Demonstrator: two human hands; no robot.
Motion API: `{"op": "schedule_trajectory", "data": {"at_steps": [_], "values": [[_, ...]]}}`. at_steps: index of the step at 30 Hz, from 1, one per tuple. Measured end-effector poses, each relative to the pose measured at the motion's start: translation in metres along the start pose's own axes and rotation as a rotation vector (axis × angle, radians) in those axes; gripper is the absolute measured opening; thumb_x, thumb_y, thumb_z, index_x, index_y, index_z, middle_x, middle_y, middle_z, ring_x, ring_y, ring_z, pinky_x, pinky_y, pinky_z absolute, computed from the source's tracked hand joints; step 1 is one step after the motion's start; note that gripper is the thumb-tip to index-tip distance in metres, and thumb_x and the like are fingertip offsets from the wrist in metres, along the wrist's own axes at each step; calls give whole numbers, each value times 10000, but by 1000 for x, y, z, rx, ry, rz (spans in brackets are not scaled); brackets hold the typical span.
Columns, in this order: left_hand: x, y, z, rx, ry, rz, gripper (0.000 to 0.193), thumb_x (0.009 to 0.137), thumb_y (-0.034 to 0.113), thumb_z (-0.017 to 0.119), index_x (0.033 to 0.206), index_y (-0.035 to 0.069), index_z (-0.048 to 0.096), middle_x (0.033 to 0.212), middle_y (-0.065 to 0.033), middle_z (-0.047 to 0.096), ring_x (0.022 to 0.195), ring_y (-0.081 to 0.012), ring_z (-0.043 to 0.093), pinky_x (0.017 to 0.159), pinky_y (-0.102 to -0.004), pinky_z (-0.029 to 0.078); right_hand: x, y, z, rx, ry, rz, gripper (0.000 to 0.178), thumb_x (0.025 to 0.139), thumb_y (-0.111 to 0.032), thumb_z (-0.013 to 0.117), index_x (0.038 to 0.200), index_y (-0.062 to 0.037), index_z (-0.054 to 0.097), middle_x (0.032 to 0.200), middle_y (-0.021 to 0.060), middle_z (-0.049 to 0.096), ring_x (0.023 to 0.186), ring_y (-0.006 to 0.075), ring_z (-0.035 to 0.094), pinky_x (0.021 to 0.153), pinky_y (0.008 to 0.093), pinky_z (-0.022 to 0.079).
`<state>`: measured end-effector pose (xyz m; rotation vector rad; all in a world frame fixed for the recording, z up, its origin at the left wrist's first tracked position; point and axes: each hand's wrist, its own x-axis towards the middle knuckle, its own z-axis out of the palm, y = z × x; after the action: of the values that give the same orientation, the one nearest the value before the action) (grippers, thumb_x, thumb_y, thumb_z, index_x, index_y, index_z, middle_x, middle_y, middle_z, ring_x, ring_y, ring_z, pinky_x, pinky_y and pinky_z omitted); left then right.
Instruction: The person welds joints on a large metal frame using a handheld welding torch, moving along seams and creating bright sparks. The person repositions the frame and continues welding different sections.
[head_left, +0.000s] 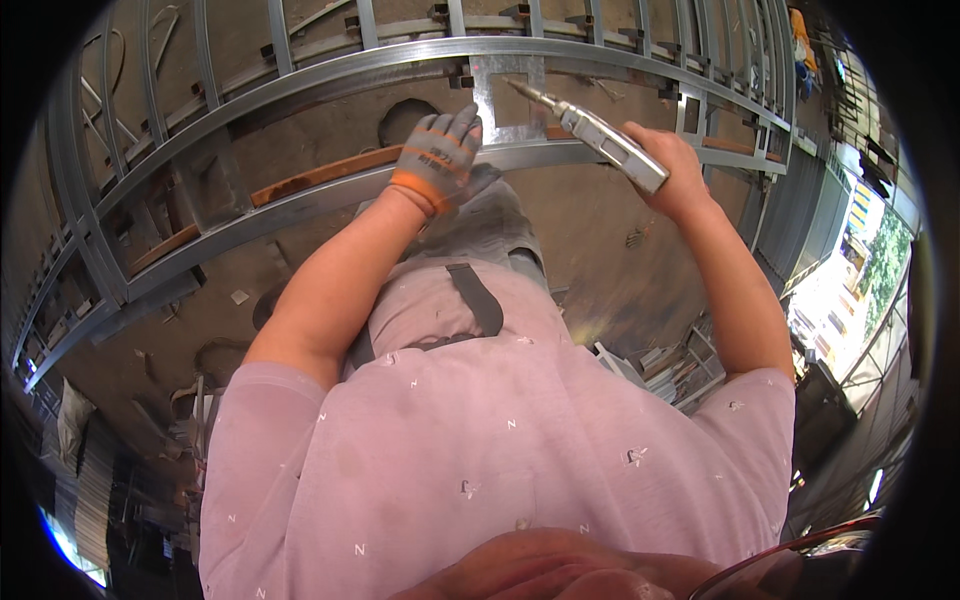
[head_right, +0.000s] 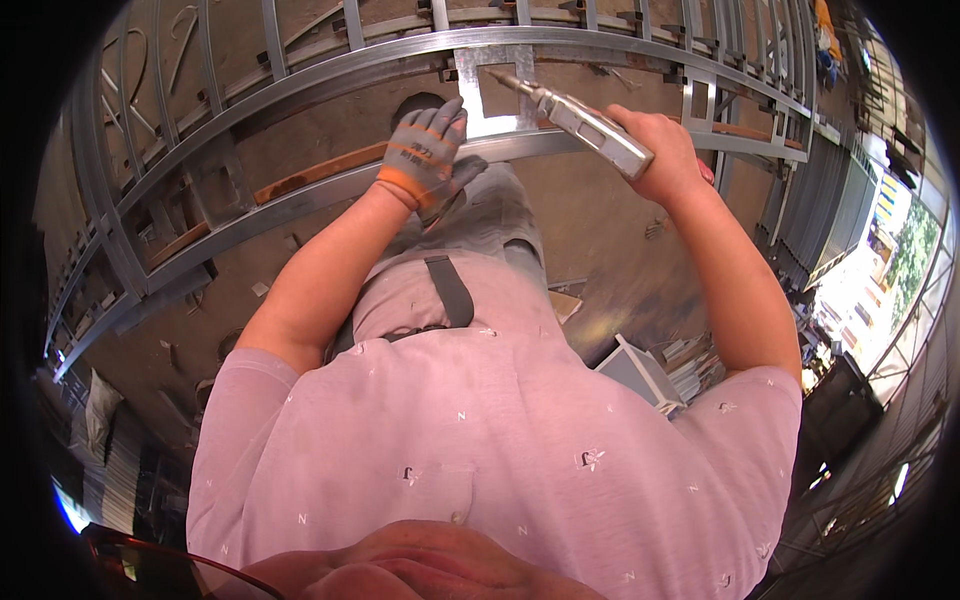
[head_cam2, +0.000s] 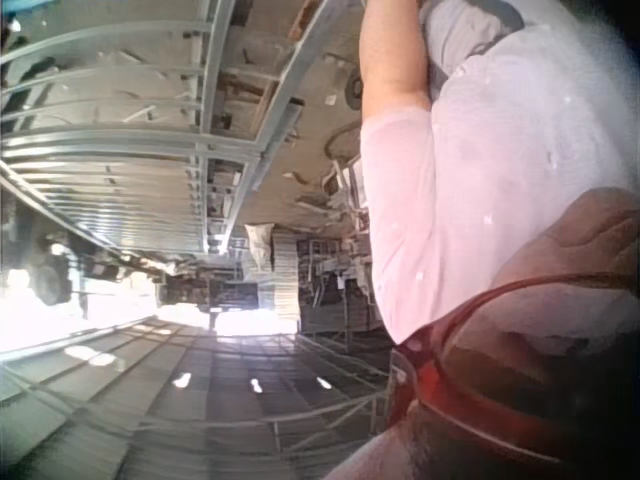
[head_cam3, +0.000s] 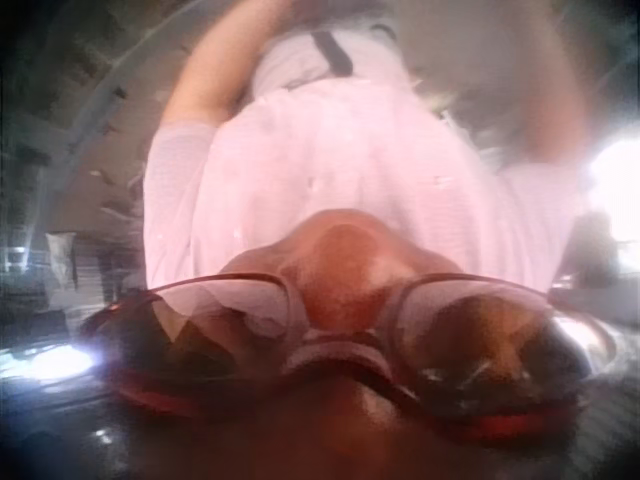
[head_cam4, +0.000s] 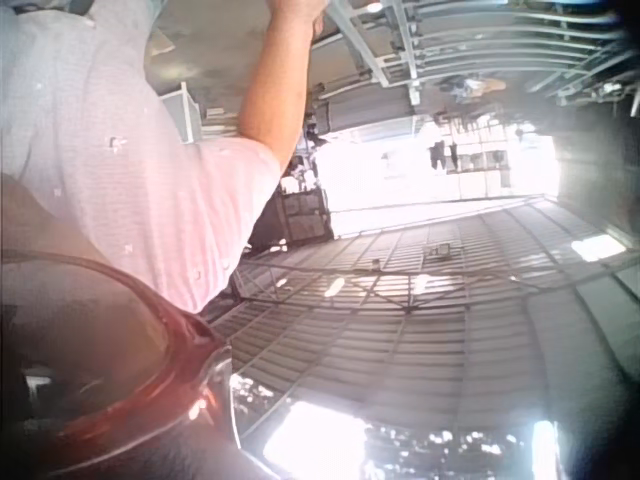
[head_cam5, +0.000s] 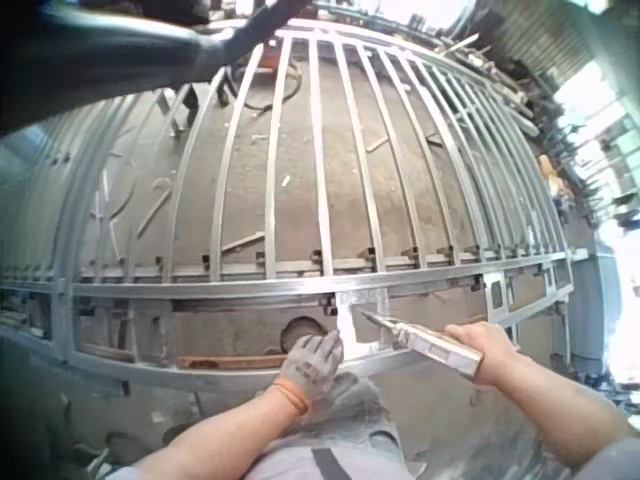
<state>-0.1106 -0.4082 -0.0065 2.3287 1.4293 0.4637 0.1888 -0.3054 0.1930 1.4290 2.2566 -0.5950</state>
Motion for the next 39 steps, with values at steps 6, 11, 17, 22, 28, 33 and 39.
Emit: {"op": "schedule_trajectory", "data": {"at_steps": [6,11,17,22,28,33,39], "values": [[-48,-37,-17,80,263,-369,472,931,375,761,1279,63,698,1347,-174,701,1199,-387,675,1049,-515,522,8,43,-5,421,-161,-101,446,827,-63,831,1259,-95,725,1065,143,786,1024,359,748,919,425,587],[-48,-51,-5,191,323,-794,421,934,362,762,1240,74,737,1244,-168,746,1177,-389,696,1038,-534,543,54,65,2,596,-346,20,488,813,-99,938,1248,-50,722,1179,89,772,1104,217,725,997,380,571],[-48,-45,-11,355,238,-840,349,991,365,710,1271,158,731,1299,-123,741,1242,-366,674,1055,-490,554,112,56,-12,478,-750,0,562,813,-67,897,1346,-64,718,1185,85,795,1081,207,712,981,378,578],[-45,-44,-12,383,213,-871,351,1005,373,693,1287,169,738,1295,-112,742,1256,-348,668,1075,-483,542,131,80,22,547,-724,-291,574,796,-107,905,1336,-54,718,1173,103,793,1066,223,717,983,372,575],[-42,-40,-14,351,256,-863,362,999,361,693,1304,170,734,1311,-117,739,1241,-357,675,1085,-481,535,143,76,28,511,-742,-288,611,764,-112,904,1344,-53,721,1211,106,791,1094,233,720,1012,370,567],[-44,-41,-15,353,242,-859,372,992,355,696,1319,182,731,1319,-126,735,1240,-376,673,1090,-489,532,147,76,26,486,-778,-243,632,747,-121,907,1349,-54,723,1230,115,789,1116,233,723,1029,367,564],[-46,-41,-13,358,221,-870,391,993,362,696,1349,202,722,1342,-126,727,1252,-379,668,1097,-501,529,150,80,30,467,-778,-257,625,752,-132,908,1347,-66,726,1196,113,796,1073,226,736,989,365,584]]}}
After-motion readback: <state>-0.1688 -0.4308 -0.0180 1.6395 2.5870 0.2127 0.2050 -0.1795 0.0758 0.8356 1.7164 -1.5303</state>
